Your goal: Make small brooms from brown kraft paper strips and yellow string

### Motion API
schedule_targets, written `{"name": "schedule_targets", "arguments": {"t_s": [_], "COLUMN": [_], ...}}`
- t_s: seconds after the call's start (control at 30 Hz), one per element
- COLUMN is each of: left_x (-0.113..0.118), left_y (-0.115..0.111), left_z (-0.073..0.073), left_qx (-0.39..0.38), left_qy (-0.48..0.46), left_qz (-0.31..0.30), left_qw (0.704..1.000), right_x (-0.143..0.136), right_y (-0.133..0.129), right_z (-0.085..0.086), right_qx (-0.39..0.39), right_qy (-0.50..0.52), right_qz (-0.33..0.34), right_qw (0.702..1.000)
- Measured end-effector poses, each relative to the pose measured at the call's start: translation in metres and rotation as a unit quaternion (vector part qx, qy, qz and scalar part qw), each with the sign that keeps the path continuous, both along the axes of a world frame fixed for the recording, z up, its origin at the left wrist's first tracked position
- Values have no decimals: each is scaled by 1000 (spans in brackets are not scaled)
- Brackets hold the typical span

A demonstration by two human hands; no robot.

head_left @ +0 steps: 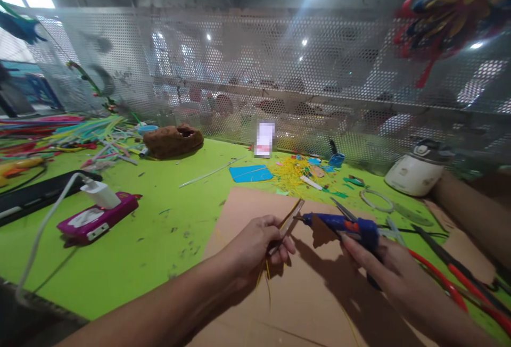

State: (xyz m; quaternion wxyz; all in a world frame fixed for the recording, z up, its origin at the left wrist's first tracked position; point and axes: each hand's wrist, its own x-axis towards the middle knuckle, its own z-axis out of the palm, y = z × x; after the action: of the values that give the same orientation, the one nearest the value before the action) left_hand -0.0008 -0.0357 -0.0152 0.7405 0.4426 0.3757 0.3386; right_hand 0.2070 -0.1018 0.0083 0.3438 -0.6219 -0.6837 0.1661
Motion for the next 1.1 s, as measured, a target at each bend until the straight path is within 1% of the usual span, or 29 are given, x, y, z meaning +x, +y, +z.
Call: {"name": "schedule_targets", "arguments": {"t_s": [0.13,0.3,0.43,0.53,0.63,0.73,0.83,0.93,1.03,1.1], "left_x": [0,0,-1,0,0,0,0,0,0,-1], "left_y": [-2,-3,-3,-2,-3,-4,-4,-3,-2,-2], "left_z": [0,3,4,3,3,3,3,2,-1,-2], "left_qx": [7,-18,-16,-9,-21,-21,-10,-6,-7,-3], "left_qy": [7,2,7,3,4,2,-4,0,2,5], "left_qz": [2,9,-3,4,2,-4,1,-1,-4,-6], "left_qw": [1000,1000,1000,1000,1000,1000,1000,1000,1000,1000], "right_x": [4,2,10,16,14,7,4,11,19,19], "right_y": [3,-2,4,8,6,0,-1,5,10,11], "right_z": [1,-4,-7,-8,-8,-7,-7,-9,-10,-9], "right_qx": [1,-7,-10,-4,-30,-46,-40,-34,-31,-35], "right_qy": [-12,-7,-10,5,33,31,22,23,23,28], "right_qz": [4,-1,9,12,29,6,-8,8,-6,0], "right_qw": [1000,1000,1000,1000,999,998,999,999,999,999]}}
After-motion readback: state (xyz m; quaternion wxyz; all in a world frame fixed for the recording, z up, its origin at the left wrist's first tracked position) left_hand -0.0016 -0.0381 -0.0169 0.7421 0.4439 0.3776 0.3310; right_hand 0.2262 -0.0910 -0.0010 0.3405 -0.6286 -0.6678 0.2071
